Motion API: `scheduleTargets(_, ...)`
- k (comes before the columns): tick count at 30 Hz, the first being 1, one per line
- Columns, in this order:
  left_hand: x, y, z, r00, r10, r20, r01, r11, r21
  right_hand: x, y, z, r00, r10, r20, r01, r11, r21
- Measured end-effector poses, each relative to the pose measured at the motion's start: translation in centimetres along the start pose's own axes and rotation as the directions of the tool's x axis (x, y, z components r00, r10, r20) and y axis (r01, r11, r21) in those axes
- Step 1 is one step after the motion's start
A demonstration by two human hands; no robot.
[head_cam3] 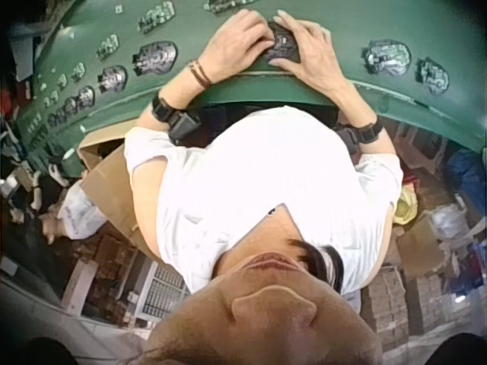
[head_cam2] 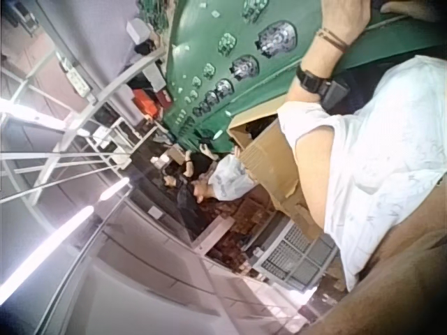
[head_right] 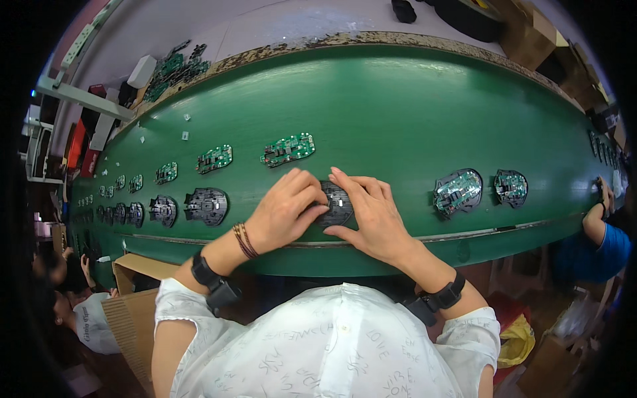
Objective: The person is assembling small electronic components on a green conveyor belt in an electronics factory.
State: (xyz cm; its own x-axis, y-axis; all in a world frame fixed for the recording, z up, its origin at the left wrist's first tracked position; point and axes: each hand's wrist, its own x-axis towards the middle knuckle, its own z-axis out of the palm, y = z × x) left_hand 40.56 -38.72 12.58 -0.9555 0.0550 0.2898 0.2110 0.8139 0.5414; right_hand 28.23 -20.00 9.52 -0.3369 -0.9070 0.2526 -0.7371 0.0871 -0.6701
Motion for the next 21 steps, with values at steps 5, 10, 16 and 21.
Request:
scheduleTargets(5, -1.4, 0.4, 2.1, 0.978, -0.13, -0.16, 0.137, 0.99, 0.032, -0.2, 0.3, 0.0, 1.0, 0.002, -0.029, -0.002, 1.0, -0.004)
scheduleTargets(10, -1.1, 0.3, 2.7, 0.973, -0.14, -0.184, 0.15, 0.988, 0.044, -0.3, 0.5, -0.1, 1.0, 0.006, -0.026, -0.007, 1.0, -0.002)
scheduleTargets(16, -1.1, 0.1, 2.8, 0.972, -0.155, -0.18, 0.165, 0.985, 0.045, -0.1, 0.5, 0.2, 0.999, 0.015, -0.039, -0.015, 1.0, 0.007)
scheduleTargets(21, -1.2, -0.1, 2.9, 0.971, -0.15, -0.186, 0.159, 0.987, 0.032, -0.1, 0.4, 0.1, 0.999, 0.014, -0.042, -0.014, 1.0, 0.003)
